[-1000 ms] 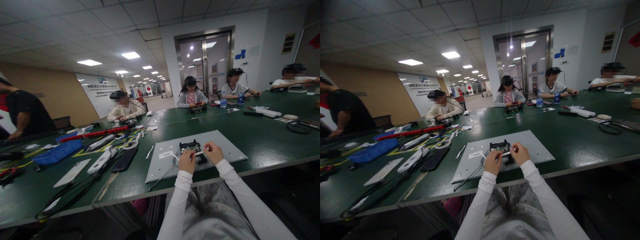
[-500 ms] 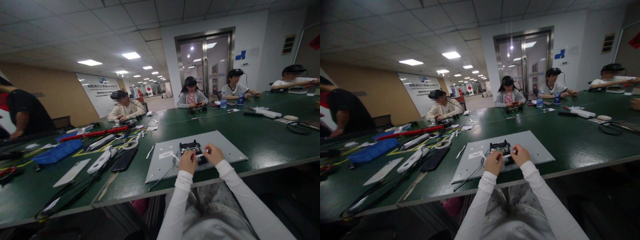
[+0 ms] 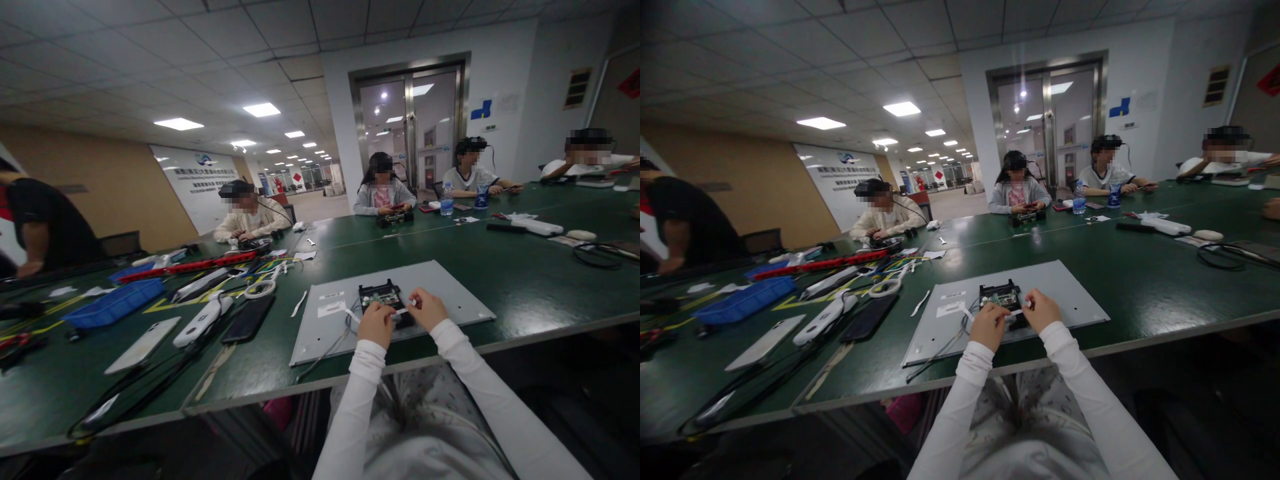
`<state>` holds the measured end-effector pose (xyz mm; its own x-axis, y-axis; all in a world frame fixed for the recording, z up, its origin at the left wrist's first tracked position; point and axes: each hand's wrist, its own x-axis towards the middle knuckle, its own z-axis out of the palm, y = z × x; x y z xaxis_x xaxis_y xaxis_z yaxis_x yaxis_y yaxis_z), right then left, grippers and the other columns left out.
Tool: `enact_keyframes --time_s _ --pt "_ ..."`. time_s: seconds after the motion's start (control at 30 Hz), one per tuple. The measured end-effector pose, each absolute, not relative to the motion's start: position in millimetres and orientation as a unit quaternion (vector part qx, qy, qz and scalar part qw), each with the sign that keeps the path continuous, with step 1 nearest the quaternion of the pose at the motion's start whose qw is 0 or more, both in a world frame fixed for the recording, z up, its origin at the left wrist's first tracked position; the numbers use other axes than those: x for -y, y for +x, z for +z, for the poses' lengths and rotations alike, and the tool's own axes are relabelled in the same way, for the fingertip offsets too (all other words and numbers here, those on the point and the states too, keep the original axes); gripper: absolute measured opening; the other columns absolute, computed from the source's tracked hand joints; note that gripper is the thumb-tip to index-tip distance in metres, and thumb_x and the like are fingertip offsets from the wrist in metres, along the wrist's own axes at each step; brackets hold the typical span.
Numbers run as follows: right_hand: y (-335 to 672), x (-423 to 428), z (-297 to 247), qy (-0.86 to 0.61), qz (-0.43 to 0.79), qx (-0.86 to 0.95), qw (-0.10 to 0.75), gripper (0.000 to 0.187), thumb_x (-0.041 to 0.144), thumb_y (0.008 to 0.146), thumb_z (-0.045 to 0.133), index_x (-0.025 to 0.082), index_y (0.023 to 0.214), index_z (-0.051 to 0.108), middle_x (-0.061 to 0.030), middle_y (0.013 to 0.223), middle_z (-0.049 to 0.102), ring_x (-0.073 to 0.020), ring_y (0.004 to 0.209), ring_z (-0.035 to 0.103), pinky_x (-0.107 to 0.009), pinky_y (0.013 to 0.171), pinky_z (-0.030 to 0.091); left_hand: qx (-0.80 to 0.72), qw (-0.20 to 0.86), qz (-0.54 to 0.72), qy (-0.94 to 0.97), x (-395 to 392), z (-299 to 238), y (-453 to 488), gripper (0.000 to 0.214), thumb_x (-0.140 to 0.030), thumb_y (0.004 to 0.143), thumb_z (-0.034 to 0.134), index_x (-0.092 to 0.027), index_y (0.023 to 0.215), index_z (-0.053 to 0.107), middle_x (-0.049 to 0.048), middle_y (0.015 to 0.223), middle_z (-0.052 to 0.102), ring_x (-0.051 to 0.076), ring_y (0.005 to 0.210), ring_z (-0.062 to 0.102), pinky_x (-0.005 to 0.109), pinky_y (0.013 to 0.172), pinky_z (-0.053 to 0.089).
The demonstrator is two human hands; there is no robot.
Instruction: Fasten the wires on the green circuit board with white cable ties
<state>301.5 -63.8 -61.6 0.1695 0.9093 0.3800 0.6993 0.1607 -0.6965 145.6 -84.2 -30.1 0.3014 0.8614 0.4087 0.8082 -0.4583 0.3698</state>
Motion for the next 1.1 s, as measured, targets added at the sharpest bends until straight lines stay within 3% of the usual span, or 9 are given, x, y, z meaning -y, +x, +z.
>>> enact_keyframes --time_s 1.1 --pt "300.4 62.1 -65.0 -0.640 0.111 0.643 0.405 0.010 0.019 0.064 0.051 0.020 0.074 0.050 0.0020 0.066 0.056 -0.0095 0.058 0.048 -0.020 0.055 0.031 -0.510 0.060 0.262 0.817 82.9 -33.2 143.2 0.026 -0.011 0.074 0.042 -0.022 0.086 0.062 0.0033 0.089 0.052 0.014 0.087 0.049 0.027 0.080 0.039"
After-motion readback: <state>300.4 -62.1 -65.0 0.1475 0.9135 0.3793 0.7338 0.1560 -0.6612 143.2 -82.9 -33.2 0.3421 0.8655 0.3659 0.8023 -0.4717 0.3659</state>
